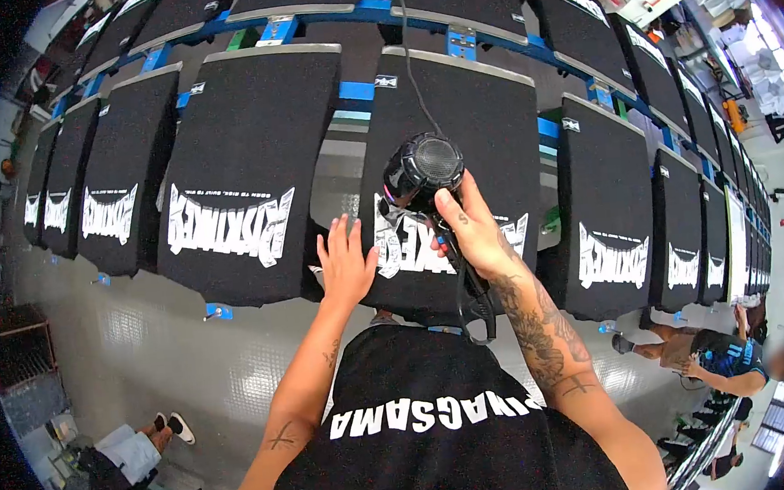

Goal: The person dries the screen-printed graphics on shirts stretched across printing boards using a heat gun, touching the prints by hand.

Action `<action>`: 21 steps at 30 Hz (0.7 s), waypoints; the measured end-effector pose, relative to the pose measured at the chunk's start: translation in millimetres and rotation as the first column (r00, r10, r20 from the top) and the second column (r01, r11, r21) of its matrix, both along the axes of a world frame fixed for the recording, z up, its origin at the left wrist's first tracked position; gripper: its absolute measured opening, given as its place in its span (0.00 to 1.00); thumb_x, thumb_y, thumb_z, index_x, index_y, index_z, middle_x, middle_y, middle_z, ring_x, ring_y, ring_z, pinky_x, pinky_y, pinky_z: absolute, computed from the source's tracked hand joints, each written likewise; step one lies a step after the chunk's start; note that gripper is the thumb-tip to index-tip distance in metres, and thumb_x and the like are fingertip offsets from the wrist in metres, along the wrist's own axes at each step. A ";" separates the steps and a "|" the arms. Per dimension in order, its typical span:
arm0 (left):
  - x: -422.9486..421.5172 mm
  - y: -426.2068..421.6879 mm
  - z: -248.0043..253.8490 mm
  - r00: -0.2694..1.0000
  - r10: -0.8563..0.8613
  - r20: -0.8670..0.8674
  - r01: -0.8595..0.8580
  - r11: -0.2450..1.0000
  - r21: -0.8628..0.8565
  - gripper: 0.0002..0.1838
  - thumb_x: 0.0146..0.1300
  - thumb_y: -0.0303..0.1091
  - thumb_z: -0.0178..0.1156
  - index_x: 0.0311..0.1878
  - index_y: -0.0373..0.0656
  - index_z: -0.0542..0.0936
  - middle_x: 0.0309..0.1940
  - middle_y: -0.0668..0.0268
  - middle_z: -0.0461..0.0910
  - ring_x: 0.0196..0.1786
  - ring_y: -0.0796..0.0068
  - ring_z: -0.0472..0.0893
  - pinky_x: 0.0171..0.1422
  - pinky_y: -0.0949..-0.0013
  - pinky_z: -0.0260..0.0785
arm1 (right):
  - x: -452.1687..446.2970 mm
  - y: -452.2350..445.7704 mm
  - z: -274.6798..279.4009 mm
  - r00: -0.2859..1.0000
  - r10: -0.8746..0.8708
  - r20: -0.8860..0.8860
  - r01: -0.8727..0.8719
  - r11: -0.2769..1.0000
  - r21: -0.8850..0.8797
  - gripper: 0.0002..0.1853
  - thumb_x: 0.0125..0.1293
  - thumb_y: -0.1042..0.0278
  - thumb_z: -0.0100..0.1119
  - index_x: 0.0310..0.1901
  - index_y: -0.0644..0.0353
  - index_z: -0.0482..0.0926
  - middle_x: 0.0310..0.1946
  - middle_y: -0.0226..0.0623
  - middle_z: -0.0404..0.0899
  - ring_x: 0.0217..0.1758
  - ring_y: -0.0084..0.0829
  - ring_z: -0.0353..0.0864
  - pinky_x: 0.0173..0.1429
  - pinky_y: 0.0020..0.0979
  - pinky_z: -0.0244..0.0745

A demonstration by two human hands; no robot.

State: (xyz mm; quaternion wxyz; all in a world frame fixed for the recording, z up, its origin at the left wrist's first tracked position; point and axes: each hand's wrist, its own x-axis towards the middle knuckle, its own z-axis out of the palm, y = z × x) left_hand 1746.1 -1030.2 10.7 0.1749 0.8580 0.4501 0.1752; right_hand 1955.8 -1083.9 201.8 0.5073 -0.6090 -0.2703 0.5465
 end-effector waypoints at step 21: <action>137.4 -34.9 5.6 0.954 -0.120 -0.274 0.132 0.991 0.027 0.44 0.64 0.59 0.60 0.76 0.42 0.61 0.78 0.49 0.52 0.82 0.50 0.48 0.78 0.30 0.32 | 138.0 -221.7 -2.9 0.908 -0.418 -0.041 0.417 0.908 -0.037 0.30 0.77 0.45 0.48 0.72 0.49 0.54 0.37 0.39 0.77 0.25 0.24 0.78 0.25 0.24 0.76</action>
